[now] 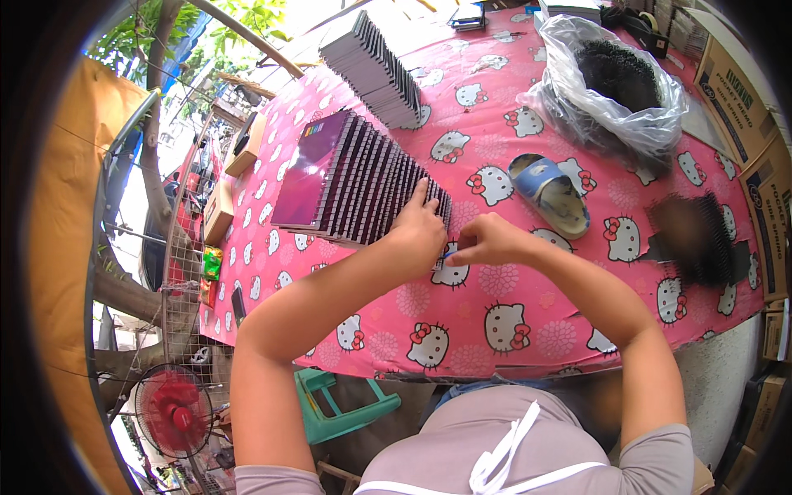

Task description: The person binds spiral notebooks by threading a plastic coil through the pre-punched holes of a stack of papers and a cover, then clips the excess coil using a pair of pliers.

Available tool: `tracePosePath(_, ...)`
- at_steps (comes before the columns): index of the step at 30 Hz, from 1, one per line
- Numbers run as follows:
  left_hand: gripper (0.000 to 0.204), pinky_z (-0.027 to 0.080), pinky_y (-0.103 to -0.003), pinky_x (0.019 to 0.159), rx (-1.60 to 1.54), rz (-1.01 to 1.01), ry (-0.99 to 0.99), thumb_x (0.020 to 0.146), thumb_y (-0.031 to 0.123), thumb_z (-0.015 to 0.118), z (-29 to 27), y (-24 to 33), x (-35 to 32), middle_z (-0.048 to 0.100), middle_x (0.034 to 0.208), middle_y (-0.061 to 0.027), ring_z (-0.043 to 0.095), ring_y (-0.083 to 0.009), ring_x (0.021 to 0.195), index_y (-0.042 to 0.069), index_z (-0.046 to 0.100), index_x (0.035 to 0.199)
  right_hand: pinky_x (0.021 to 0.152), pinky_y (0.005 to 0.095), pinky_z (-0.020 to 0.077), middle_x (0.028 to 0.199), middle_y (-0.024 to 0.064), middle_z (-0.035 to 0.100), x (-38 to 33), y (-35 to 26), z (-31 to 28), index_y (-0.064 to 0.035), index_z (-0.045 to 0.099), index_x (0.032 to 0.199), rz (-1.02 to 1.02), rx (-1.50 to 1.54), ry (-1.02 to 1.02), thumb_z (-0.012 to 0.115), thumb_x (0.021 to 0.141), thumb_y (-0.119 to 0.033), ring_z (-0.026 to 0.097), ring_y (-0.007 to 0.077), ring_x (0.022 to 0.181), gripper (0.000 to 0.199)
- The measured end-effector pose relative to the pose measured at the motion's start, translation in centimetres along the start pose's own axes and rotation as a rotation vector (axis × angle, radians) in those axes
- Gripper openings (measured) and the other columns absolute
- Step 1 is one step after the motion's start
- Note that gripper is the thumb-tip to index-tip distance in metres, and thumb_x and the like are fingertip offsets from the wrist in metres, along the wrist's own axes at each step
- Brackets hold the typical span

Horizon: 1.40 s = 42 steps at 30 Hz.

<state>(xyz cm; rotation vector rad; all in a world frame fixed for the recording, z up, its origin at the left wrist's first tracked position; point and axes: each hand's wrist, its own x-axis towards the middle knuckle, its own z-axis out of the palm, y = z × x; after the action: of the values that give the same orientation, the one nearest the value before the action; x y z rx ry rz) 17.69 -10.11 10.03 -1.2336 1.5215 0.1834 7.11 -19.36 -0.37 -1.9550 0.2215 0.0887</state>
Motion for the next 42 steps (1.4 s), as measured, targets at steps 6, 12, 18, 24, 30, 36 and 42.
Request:
tracePosePath(6,0.049,0.004,-0.060,0.113,-0.009,-0.008,0.112,0.085,0.033,0.060,0.5,0.3,0.3,0.041,0.146,-0.0021,0.028,-0.0248,0.140,0.014,0.056,0.130,0.068,0.0423,0.0512,0.077,0.0153,0.066,0.0,-0.5,-0.3,-0.0021,0.066,0.087,0.251,0.163,-0.099,0.074,0.076,-0.039,0.066,0.0322,0.075,0.039)
tracePosePath(12,0.047,0.004,-0.060,0.113,-0.014,0.005,0.045,0.086,0.031,0.057,0.6,0.2,0.5,0.043,0.144,-0.0016,0.028,-0.0248,0.140,0.015,0.057,0.129,0.064,0.0399,0.0465,0.082,0.0133,0.061,-1.2,0.4,2.3,-0.0047,0.061,0.085,-0.500,-0.535,0.482,0.077,0.070,-0.035,0.061,0.0287,0.077,0.037)
tracePosePath(18,0.045,0.004,-0.060,0.113,-0.025,0.006,-0.020,0.086,0.032,0.057,-0.2,0.3,0.5,0.046,0.142,-0.0014,0.029,-0.0251,0.139,0.016,0.058,0.128,0.061,0.0394,0.0524,0.075,0.0129,0.065,-0.2,-0.4,-0.5,-0.0005,0.067,0.088,0.176,0.105,-0.102,0.073,0.076,-0.040,0.067,0.0250,0.072,0.042)
tracePosePath(24,0.046,0.004,-0.062,0.112,-0.062,0.016,0.095,0.086,0.033,0.058,0.4,0.4,0.4,0.043,0.144,-0.0012,0.028,-0.0258,0.140,0.018,0.057,0.129,0.065,0.0428,0.0527,0.079,0.0136,0.063,-0.7,-0.1,0.4,-0.0016,0.066,0.093,0.021,-0.067,0.073,0.074,0.075,-0.043,0.067,0.0277,0.077,0.046)
tracePosePath(30,0.045,0.004,-0.064,0.112,-0.007,0.016,0.040,0.085,0.032,0.058,0.7,0.5,0.7,0.044,0.144,-0.0004,0.029,-0.0262,0.140,0.018,0.058,0.128,0.080,0.0402,0.0444,0.097,0.0094,0.055,-1.8,1.9,2.3,-0.0099,0.061,0.101,-0.482,-0.690,0.441,0.076,0.069,-0.040,0.057,0.0282,0.096,0.046)
tracePosePath(36,0.035,0.006,-0.065,0.111,-0.039,0.020,0.060,0.084,0.028,0.059,0.5,0.4,0.7,0.049,0.140,-0.0006,0.032,-0.0269,0.138,0.016,0.066,0.116,0.080,0.0391,0.0441,0.096,0.0105,0.056,-1.0,1.7,2.5,-0.0088,0.062,0.099,-0.407,-0.640,0.353,0.076,0.068,-0.037,0.057,0.0276,0.095,0.045)
tracePosePath(42,0.032,0.006,-0.065,0.111,-0.044,0.019,0.060,0.084,0.028,0.060,0.3,0.5,0.7,0.050,0.139,-0.0010,0.033,-0.0279,0.137,0.016,0.068,0.113,0.069,0.0440,0.0520,0.074,0.0162,0.065,-0.2,-0.3,-0.1,-0.0035,0.069,0.081,0.123,-0.081,-0.021,0.076,0.071,-0.041,0.065,0.0337,0.074,0.039)
